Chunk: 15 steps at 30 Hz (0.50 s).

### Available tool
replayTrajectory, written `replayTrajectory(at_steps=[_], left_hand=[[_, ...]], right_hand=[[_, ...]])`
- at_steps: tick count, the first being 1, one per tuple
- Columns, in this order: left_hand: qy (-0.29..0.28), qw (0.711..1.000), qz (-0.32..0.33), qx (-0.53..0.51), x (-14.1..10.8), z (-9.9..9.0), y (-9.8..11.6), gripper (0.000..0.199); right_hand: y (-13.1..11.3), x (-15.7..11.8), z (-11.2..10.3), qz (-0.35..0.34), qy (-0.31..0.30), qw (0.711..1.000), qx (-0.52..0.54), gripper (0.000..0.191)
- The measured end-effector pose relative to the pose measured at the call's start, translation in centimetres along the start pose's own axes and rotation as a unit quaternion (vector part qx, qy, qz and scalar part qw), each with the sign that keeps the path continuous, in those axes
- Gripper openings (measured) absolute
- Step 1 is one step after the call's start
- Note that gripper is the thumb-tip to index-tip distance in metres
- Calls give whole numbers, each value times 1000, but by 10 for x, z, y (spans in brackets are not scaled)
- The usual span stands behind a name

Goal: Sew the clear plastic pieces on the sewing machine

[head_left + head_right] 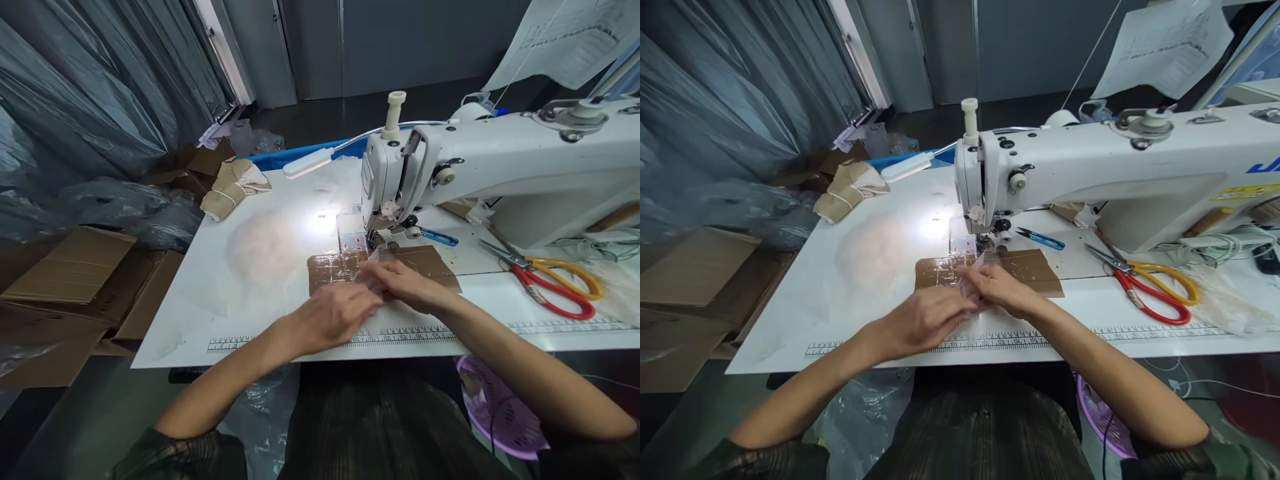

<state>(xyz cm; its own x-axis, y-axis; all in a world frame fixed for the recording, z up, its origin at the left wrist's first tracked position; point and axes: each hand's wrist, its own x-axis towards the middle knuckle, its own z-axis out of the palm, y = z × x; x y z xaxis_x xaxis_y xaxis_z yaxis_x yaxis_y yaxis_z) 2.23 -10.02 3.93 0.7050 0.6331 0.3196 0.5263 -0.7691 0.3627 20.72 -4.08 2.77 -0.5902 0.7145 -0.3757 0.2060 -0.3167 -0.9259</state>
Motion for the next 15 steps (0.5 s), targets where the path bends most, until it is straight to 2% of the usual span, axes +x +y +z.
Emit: replayTrajectory(at_steps=[2, 4, 7, 9, 11, 13, 15], left_hand=[[16, 998, 58, 9, -3, 1, 6, 20], [63, 996, 66, -21, -5, -7, 6, 25], [126, 987, -25, -93, -7, -25, -4, 48], [94, 978, -97, -161, -7, -34, -13, 59], [5, 952, -144, -271, -7, -38, -21, 63], [-64, 909, -188, -367, -5, -38, -28, 60], [-76, 876, -250, -406, -1, -37, -36, 52]], right_hand=[[-2, 4, 4, -7, -15, 1000, -18, 22], [-3, 1, 8, -19, -45, 999, -12, 16], [-9, -14, 16, -27, -151, 988, 0, 25], [-15, -24, 17, -32, -229, 973, -5, 28], [-21, -29, 11, -41, -278, 960, 0, 31], [-23, -27, -3, -43, -283, 958, 4, 35], [-21, -19, -20, -25, -240, 970, -13, 35]])
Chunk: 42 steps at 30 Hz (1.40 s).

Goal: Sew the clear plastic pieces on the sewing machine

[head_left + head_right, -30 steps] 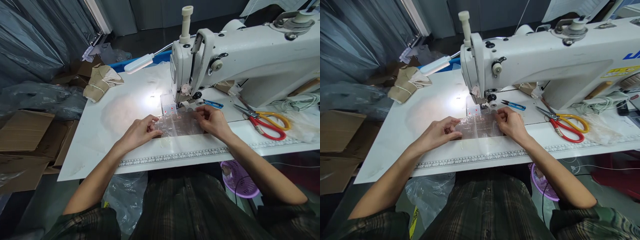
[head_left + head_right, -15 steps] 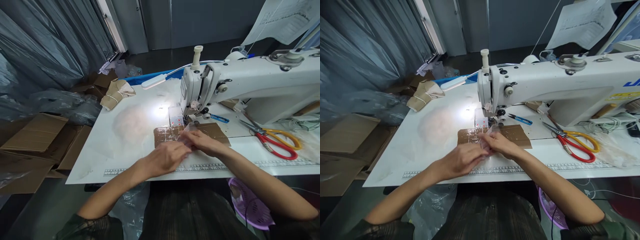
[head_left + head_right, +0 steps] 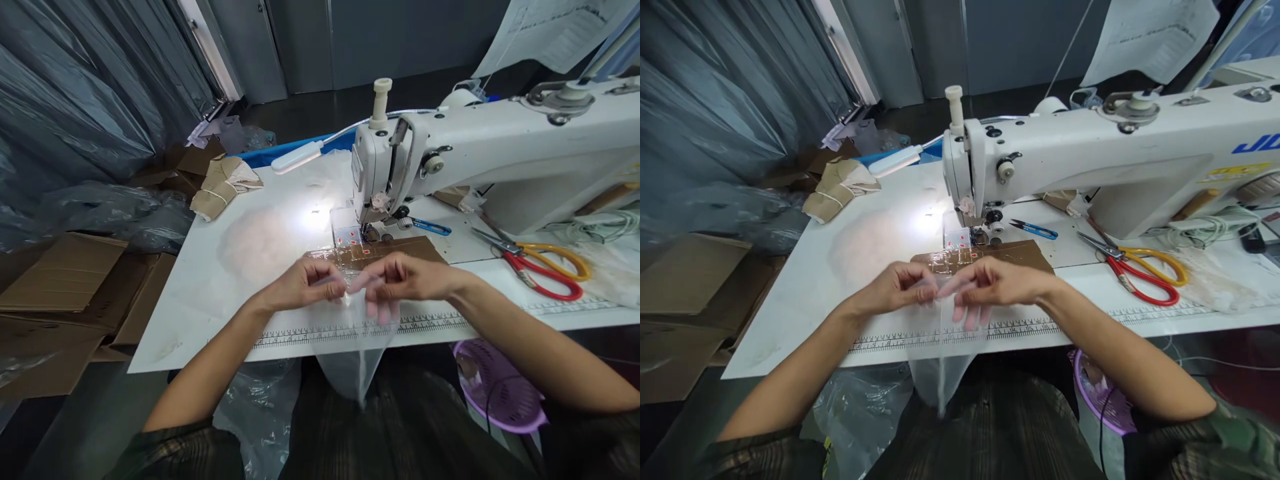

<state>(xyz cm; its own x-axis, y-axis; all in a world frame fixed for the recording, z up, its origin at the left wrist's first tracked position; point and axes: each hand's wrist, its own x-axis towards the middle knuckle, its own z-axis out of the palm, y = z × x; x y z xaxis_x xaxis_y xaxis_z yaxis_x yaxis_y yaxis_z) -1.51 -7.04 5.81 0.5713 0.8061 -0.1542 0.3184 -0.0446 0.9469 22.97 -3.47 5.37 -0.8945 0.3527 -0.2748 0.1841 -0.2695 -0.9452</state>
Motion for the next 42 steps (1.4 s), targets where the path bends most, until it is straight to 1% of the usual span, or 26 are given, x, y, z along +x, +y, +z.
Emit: replayTrajectory(at_steps=[2, 4, 6, 8, 10, 12, 14, 15, 16, 18, 19, 20, 21, 23, 24, 25, 26, 28, 30, 32, 35, 38, 39, 40, 42], left_hand=[[57, 997, -61, 1, 9, -6, -3, 44], [110, 987, -107, 38, 20, -13, -6, 36], [143, 978, -125, 84, 30, -17, -11, 29], [155, 973, -128, 111, 36, -20, -15, 27], [154, 972, -126, 126, 38, -20, -17, 28], [145, 970, -122, 151, 37, -21, -17, 30], [146, 958, -107, 222, 35, -22, -15, 29], [162, 942, -90, 279, 35, -23, -14, 26], [189, 917, -66, 344, 36, -24, -12, 24], [236, 857, -4, 459, 40, -25, -8, 23], [235, 838, 29, 491, 44, -25, -6, 22], [210, 836, 61, 503, 48, -25, -5, 20], [163, 848, 93, 496, 54, -23, -4, 19], [49, 881, 150, 446, 65, -20, -5, 21], [4, 892, 169, 419, 70, -18, -7, 20], [-25, 898, 181, 399, 75, -17, -10, 18], [-40, 901, 185, 389, 80, -16, -14, 16], [-45, 903, 180, 387, 87, -17, -23, 14], [-30, 901, 178, 395, 89, -18, -31, 13], [-11, 893, 183, 411, 88, -18, -35, 15], [-1, 878, 185, 440, 81, -13, -31, 21], [-3, 880, 178, 440, 68, -6, -21, 26], [-1, 888, 175, 426, 63, -4, -19, 26], [6, 899, 170, 404, 57, -4, -17, 25], [29, 930, 149, 334, 46, -5, -12, 23]], right_hand=[[5, 3, -19, 28, 90, 995, -23, 29], [11, 7, -32, 40, 194, 979, -45, 21], [15, 12, -37, 32, 268, 961, -67, 15], [18, 15, -38, 24, 297, 951, -88, 10], [21, 16, -36, 15, 296, 949, -109, 8], [23, 15, -35, 4, 287, 949, -132, 10], [24, 13, -35, -8, 287, 942, -174, 14], [24, 12, -36, -14, 301, 929, -215, 15], [24, 11, -37, -21, 325, 906, -269, 15], [23, 9, -40, -29, 391, 837, -382, 15], [22, 8, -42, -25, 416, 805, -423, 16], [22, 8, -43, -19, 431, 784, -447, 17], [22, 7, -44, -15, 437, 774, -458, 18], [25, 6, -45, -19, 429, 773, -468, 22], [26, 6, -45, -27, 423, 773, -472, 24], [29, 6, -45, -36, 419, 771, -477, 25], [31, 5, -44, -44, 417, 770, -481, 26], [36, 4, -44, -57, 413, 770, -482, 27], [40, 3, -42, -80, 411, 773, -476, 28], [40, 1, -39, -110, 398, 782, -467, 29], [36, 2, -31, -141, 349, 802, -464, 27], [31, 5, -22, -120, 311, 814, -476, 25], [31, 5, -20, -111, 304, 825, -463, 23], [30, 5, -17, -104, 298, 843, -436, 23], [31, 5, -14, -89, 267, 897, -341, 25]])
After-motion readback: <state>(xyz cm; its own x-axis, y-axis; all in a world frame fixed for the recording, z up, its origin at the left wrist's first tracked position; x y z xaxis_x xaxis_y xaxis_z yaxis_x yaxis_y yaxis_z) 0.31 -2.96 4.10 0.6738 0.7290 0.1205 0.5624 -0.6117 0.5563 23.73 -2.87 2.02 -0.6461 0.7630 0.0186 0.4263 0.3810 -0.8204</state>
